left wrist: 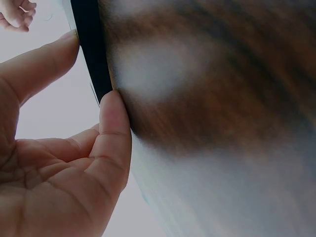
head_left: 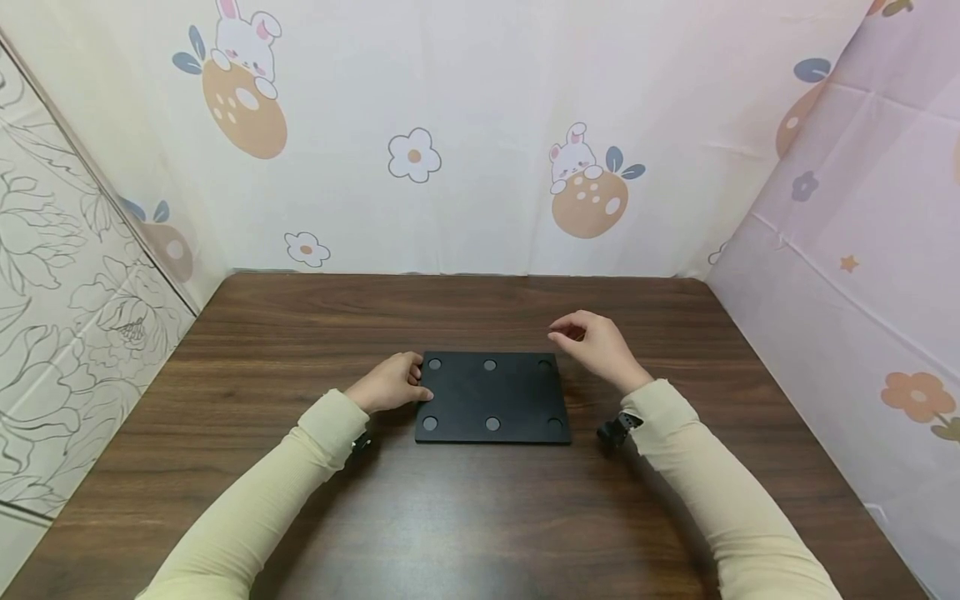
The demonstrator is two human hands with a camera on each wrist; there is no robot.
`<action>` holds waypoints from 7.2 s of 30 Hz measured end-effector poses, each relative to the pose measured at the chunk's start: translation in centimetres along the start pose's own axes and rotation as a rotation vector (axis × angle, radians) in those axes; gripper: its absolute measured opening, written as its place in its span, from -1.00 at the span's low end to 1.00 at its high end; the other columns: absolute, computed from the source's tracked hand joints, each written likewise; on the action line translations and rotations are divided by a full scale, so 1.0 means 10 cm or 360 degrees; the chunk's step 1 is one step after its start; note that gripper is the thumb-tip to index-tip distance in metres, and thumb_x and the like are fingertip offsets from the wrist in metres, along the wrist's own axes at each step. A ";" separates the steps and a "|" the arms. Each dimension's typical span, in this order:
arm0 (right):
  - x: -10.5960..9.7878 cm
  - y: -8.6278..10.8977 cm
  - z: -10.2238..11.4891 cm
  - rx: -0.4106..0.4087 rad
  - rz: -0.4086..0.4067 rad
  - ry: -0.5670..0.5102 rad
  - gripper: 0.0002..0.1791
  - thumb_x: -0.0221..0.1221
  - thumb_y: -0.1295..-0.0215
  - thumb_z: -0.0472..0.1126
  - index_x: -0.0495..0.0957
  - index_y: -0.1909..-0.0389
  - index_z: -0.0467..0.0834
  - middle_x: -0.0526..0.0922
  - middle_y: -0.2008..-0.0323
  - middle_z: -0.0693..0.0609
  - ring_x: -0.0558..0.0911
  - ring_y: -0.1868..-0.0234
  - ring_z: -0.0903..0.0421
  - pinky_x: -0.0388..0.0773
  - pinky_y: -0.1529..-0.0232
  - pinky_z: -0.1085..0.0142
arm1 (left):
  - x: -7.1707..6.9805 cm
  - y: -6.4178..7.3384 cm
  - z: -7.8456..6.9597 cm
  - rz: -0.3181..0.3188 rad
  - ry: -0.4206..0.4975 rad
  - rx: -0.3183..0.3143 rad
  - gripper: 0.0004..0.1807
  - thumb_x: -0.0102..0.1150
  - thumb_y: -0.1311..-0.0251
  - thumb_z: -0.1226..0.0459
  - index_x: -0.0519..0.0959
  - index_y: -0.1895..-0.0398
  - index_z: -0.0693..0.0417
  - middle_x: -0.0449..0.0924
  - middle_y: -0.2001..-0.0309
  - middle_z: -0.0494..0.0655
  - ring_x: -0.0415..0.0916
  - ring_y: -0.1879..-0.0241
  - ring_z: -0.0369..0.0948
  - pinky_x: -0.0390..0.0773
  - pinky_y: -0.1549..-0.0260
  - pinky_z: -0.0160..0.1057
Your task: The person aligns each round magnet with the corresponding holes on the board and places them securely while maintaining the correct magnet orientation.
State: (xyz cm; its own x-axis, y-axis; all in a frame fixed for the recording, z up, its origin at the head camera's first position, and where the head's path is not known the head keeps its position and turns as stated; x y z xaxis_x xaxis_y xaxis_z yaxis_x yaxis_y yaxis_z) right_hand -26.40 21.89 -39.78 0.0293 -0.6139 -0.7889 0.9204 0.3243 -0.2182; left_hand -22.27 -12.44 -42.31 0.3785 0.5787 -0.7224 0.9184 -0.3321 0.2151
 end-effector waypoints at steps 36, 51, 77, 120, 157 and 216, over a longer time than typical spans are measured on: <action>0.05 -0.18 -0.48 0.0342 0.0092 0.0063 -0.62 0.17 -0.39 -0.09 0.57 -0.10 -0.22 0.58 -0.03 -0.22 0.57 0.00 -0.14 0.52 0.00 -0.03 | 0.01 -0.01 0.02 -0.0005 -0.0016 0.0020 -0.23 0.37 -0.14 0.27 0.27 -0.33 0.47 0.53 0.00 0.17 0.55 -0.02 -0.01 0.55 -0.04 -0.03; 0.07 -0.20 -0.54 0.0381 0.0191 0.0087 -0.63 0.19 -0.36 -0.11 0.58 -0.08 -0.24 0.60 -0.03 -0.24 0.58 0.01 -0.15 0.52 -0.02 -0.05 | 0.00 0.00 0.01 0.0000 0.0006 -0.0001 -0.24 0.36 -0.16 0.26 0.26 -0.34 0.45 0.53 -0.01 0.18 0.54 -0.03 -0.01 0.54 -0.04 -0.03; 0.07 -0.25 -0.55 0.0351 0.0279 0.0155 -0.72 0.23 -0.31 -0.22 0.64 0.03 -0.29 0.66 0.08 -0.24 0.62 0.10 -0.13 0.54 0.03 -0.03 | 0.01 -0.01 0.01 0.0000 -0.0008 -0.0005 -0.24 0.36 -0.16 0.26 0.27 -0.34 0.44 0.52 -0.01 0.16 0.53 -0.04 -0.01 0.53 -0.05 -0.03; 0.07 -0.20 -0.40 0.0270 0.0234 0.0174 -0.75 0.22 -0.34 -0.19 0.67 0.07 -0.24 0.62 0.07 -0.21 0.61 0.15 -0.07 0.57 0.12 0.02 | 0.01 0.00 0.03 0.0015 0.0069 0.0000 -0.21 0.36 -0.16 0.29 0.22 -0.37 0.47 0.50 -0.03 0.17 0.52 -0.02 -0.05 0.53 -0.06 -0.04; 0.17 -0.04 -0.05 0.0071 0.0264 0.0143 -0.81 0.29 -0.28 -0.19 0.69 0.14 -0.16 0.63 0.16 -0.06 0.62 0.23 0.06 0.59 0.23 0.16 | 0.01 0.01 -0.01 0.0019 0.0069 0.0000 -0.22 0.36 -0.16 0.30 0.23 -0.36 0.47 0.49 0.00 0.15 0.49 0.03 -0.08 0.52 -0.04 -0.05; 0.22 0.05 -0.08 0.0112 0.0371 0.0157 -0.79 0.28 -0.29 -0.20 0.69 0.10 -0.17 0.61 0.15 -0.06 0.63 0.21 0.07 0.60 0.23 0.19 | 0.00 -0.01 0.00 0.0008 0.0033 0.0005 -0.23 0.36 -0.15 0.29 0.24 -0.35 0.48 0.52 -0.02 0.18 0.53 -0.03 -0.02 0.54 -0.07 -0.04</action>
State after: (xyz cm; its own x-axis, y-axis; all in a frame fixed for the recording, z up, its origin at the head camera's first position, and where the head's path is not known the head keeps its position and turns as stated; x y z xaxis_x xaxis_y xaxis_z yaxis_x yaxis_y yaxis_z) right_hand -26.20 21.24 -42.10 0.2088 -0.4544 -0.8660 0.9183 0.3958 0.0138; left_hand -22.37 -12.40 -42.38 0.3854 0.5924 -0.7075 0.9161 -0.3375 0.2165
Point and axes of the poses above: each hand's wrist, its own y-axis away from the middle knuckle, its own x-axis out of the palm, z = x × y, the point moved 1 cm from there along -y, towards the middle knuckle
